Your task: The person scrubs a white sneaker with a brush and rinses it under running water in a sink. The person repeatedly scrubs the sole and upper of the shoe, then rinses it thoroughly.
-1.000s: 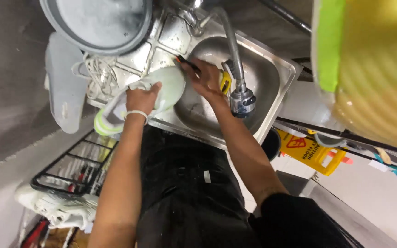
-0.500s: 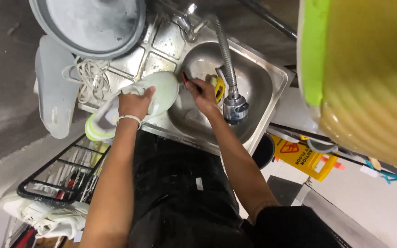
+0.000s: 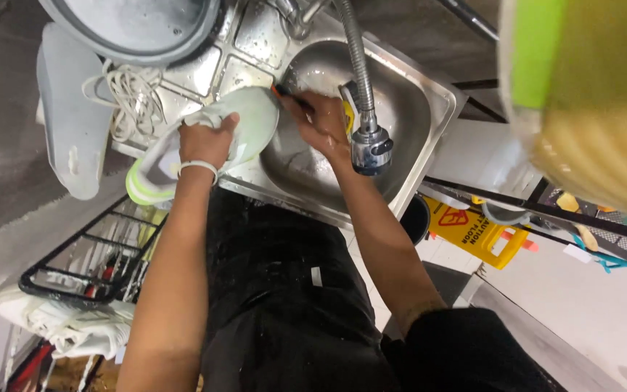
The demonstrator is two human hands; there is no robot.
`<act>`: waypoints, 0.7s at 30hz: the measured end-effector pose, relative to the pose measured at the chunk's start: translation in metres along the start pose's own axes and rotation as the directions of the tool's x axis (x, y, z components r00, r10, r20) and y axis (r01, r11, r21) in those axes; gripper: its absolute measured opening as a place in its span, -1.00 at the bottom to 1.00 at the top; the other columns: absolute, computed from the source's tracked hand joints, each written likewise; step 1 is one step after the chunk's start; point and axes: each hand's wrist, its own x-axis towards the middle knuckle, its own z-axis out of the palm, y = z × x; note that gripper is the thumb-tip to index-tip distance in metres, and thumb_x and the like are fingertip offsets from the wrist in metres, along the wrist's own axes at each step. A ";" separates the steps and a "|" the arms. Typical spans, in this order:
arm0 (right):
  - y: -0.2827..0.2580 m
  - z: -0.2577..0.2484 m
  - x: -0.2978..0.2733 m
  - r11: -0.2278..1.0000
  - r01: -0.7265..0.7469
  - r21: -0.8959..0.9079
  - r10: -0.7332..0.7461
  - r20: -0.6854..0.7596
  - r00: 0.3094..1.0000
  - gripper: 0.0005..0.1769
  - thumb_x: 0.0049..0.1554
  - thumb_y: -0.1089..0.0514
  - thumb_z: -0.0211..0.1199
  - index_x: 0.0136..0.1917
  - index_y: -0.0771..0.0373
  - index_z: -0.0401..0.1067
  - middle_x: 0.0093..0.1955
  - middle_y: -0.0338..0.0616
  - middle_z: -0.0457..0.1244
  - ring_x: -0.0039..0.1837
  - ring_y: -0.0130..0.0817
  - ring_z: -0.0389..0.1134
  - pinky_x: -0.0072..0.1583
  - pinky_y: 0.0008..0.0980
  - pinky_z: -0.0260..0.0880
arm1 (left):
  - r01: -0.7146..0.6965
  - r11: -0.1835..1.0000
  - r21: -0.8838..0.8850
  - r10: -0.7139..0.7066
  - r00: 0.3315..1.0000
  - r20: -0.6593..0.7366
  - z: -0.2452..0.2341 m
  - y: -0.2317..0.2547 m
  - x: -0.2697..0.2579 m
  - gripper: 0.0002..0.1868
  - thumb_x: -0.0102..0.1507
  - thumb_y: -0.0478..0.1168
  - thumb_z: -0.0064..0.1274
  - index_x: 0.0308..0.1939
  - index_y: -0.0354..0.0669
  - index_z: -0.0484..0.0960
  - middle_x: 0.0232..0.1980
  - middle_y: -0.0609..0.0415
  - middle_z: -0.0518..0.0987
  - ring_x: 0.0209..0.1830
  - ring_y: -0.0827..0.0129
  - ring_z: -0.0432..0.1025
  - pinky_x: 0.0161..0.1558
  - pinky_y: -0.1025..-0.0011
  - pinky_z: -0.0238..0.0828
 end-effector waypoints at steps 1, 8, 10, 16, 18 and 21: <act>0.013 0.000 -0.010 0.997 0.002 -0.075 -0.003 -0.019 1.000 -0.83 0.02 0.00 0.18 -0.31 0.07 0.44 -0.53 -0.26 0.19 -0.40 -0.38 0.28 -0.23 -0.45 0.29 | 0.020 1.000 -0.009 -0.020 0.999 0.029 0.003 -0.008 0.004 -0.54 0.17 0.04 -0.03 -0.31 -0.41 0.55 -0.34 -0.18 0.53 -0.29 0.17 0.43 -0.26 0.26 0.38; -0.003 -0.005 0.025 0.936 0.268 -0.230 -0.257 0.076 0.963 -0.58 0.09 -0.22 -0.08 -0.25 0.06 0.43 -0.50 -0.38 0.16 -0.45 -0.51 0.14 -0.39 -0.43 0.01 | 0.139 0.961 0.238 -0.183 0.968 0.171 -0.001 0.013 0.018 -0.25 0.19 0.34 -0.34 -0.77 -0.26 0.31 -0.67 -0.02 0.36 -0.55 0.14 0.32 -0.28 0.22 0.21; 0.006 -0.006 0.000 0.964 0.128 -0.233 -0.118 0.055 0.991 -0.73 0.05 -0.12 0.01 -0.26 0.03 0.41 -0.49 -0.31 0.21 -0.40 -0.37 0.23 -0.30 -0.38 0.15 | 0.061 0.992 0.111 -0.075 0.990 0.123 -0.010 0.018 -0.005 -0.44 0.18 0.16 -0.19 -0.52 -0.34 0.42 -0.50 -0.12 0.45 -0.43 0.13 0.39 -0.25 0.21 0.30; 0.033 0.016 0.003 0.978 0.007 -0.210 -0.001 0.028 1.000 -0.64 0.03 -0.20 0.04 -0.25 0.09 0.40 -0.41 -0.07 0.27 -0.24 -0.09 0.34 -0.17 -0.26 0.31 | 0.023 0.994 -0.107 -0.013 0.995 0.094 -0.011 -0.005 -0.005 -0.56 0.15 0.01 0.01 -0.17 -0.36 0.52 -0.20 -0.15 0.53 -0.18 0.17 0.44 -0.14 0.26 0.38; 0.027 0.003 -0.017 0.973 -0.041 -0.228 0.036 -0.029 0.999 -0.72 0.02 -0.09 0.11 -0.26 0.15 0.40 -0.40 -0.04 0.26 -0.23 -0.07 0.34 -0.15 -0.26 0.30 | 0.001 0.988 -0.152 0.017 0.993 0.115 -0.014 -0.001 0.000 -0.55 0.13 0.01 0.04 -0.17 -0.36 0.51 -0.20 -0.14 0.53 -0.18 0.20 0.44 -0.11 0.27 0.38; 0.001 -0.018 -0.074 0.973 -0.232 0.008 0.230 -0.163 0.959 -0.73 0.04 -0.03 0.17 -0.28 0.21 0.39 -0.45 -0.05 0.26 -0.29 -0.20 0.35 -0.13 -0.41 0.34 | -0.052 0.960 -0.277 0.085 0.990 0.109 -0.034 0.000 -0.021 -0.57 0.15 -0.05 0.08 -0.13 -0.38 0.50 -0.12 -0.20 0.50 -0.08 0.18 0.38 -0.04 0.18 0.29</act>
